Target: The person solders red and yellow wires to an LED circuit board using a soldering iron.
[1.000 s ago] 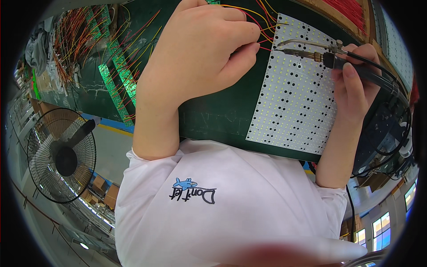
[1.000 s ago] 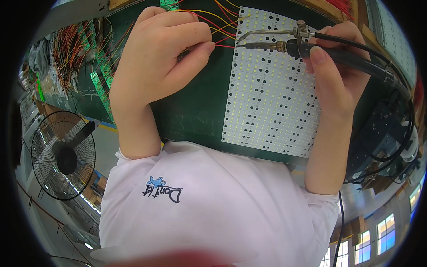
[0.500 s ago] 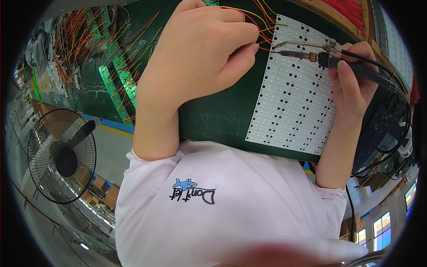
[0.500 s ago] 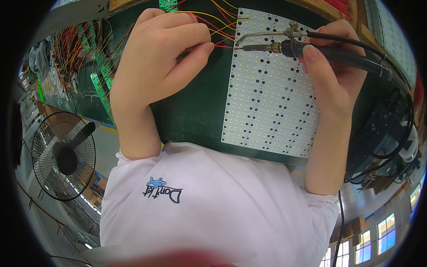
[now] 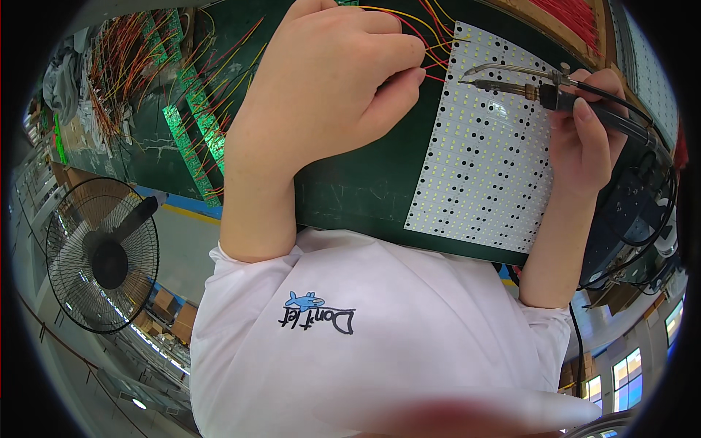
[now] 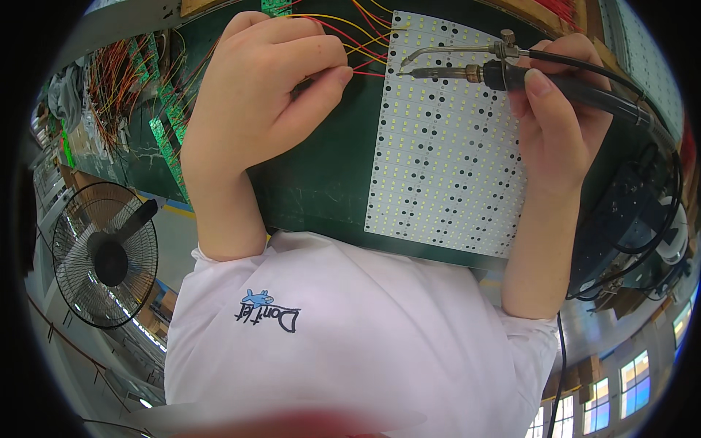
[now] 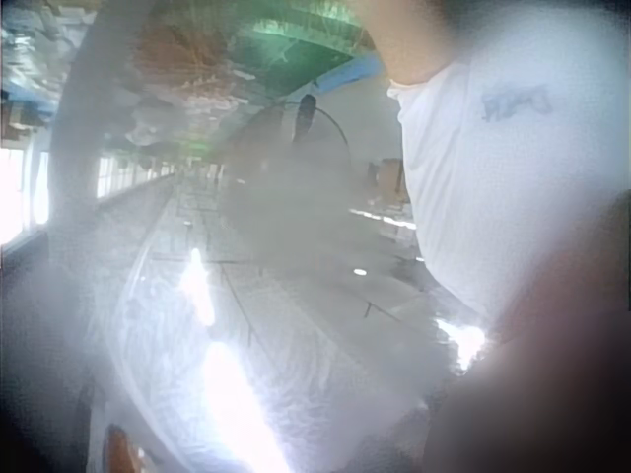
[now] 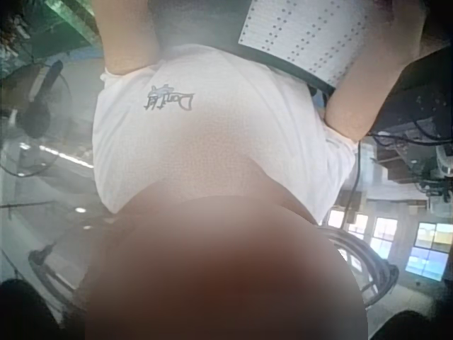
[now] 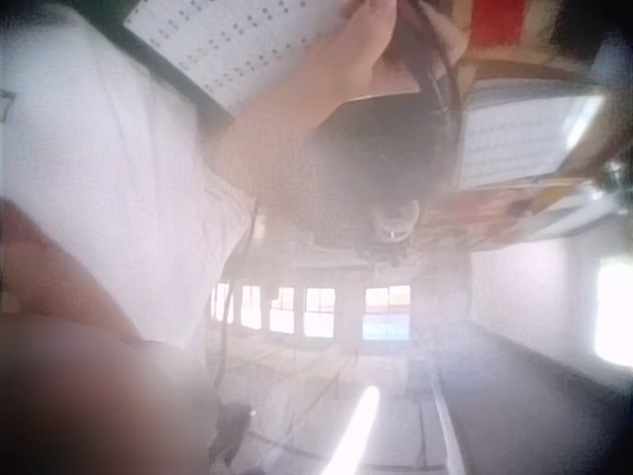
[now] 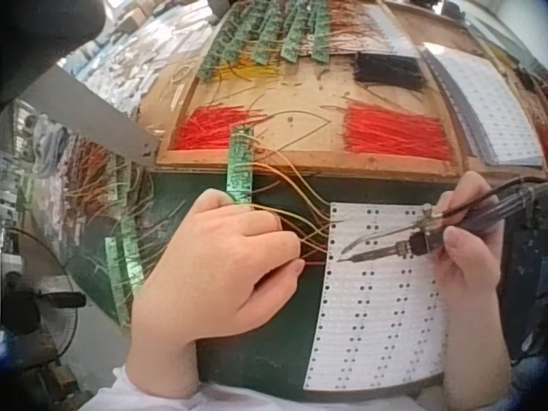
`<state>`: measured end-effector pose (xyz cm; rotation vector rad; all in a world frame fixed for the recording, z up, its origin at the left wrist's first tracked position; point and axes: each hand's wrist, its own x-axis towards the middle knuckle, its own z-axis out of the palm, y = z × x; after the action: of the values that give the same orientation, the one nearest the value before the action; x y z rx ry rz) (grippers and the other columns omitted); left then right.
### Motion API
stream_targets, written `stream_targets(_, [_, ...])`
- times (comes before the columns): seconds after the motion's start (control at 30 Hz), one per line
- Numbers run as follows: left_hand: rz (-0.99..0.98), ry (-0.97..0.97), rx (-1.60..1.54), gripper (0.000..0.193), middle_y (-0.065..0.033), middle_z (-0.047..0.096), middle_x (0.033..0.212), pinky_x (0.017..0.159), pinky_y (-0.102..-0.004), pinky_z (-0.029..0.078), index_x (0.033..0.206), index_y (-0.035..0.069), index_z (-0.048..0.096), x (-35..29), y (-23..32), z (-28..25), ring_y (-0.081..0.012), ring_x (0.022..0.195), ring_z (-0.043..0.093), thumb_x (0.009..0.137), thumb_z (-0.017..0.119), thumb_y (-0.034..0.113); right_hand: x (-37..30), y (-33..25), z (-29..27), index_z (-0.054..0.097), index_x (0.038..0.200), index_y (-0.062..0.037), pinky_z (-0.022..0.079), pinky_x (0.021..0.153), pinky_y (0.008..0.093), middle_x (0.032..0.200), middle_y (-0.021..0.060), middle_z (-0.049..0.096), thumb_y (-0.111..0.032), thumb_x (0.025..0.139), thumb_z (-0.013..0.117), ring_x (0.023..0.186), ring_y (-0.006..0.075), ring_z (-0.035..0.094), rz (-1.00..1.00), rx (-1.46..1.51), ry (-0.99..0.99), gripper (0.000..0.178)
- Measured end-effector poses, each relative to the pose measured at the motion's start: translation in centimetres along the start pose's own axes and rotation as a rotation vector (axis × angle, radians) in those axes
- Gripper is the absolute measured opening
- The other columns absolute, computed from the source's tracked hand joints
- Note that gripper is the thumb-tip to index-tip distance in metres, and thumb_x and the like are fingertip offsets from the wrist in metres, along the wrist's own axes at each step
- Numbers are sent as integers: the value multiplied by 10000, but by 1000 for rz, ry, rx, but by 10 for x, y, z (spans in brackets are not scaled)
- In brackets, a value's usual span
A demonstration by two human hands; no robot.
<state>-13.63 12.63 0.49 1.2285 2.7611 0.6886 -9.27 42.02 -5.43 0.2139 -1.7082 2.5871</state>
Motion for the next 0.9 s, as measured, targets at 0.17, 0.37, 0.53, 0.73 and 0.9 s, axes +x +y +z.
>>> stream_targets(0.17, [-37, 37, -286, 84, -111, 665, 865, 659, -345, 495, 910, 60, 719, -8, -9, -17, -267, 763, 640, 829, 739, 70, 1, 5, -3, 579, 1141, 44, 469, 639, 228, 961, 127, 670, 2, 906, 631, 758, 135, 611, -1, 28, 7, 245])
stream_targets(0.37, [-147, -6, -179, 129, -73, 625, 778, 640, -302, 463, 869, 28, 695, -32, -16, -52, -190, 708, 599, 747, 733, 44, -3, -3, -12, 584, 1189, 32, 493, 727, 233, 1008, 114, 673, 12, 921, 610, 879, 136, 630, 16, 56, 20, 270])
stream_targets(0.53, [-249, -113, -28, 245, -79, 656, 820, 646, -363, 503, 919, 82, 743, -35, -12, -33, -243, 728, 641, 697, 822, 148, -2, -2, -12, 582, 1196, 35, 495, 745, 238, 1026, 116, 673, 5, 926, 607, 891, 139, 633, 18, 55, 29, 272])
stream_targets(0.73, [-287, -36, 84, 294, -69, 636, 782, 651, -405, 494, 954, 129, 728, -27, -1, -14, -257, 731, 633, 699, 846, 215, -2, 2, -9, 570, 1213, 33, 498, 763, 241, 1042, 112, 666, 4, 926, 600, 903, 134, 633, 19, 86, 35, 290])
stream_targets(0.9, [-337, -3, 100, 255, -61, 639, 771, 621, -389, 489, 925, 122, 708, -17, 5, -9, -257, 695, 635, 749, 839, 252, -2, 0, -7, 565, 1193, 25, 496, 777, 238, 1036, 102, 647, 10, 923, 597, 897, 125, 619, 15, 101, 58, 272])
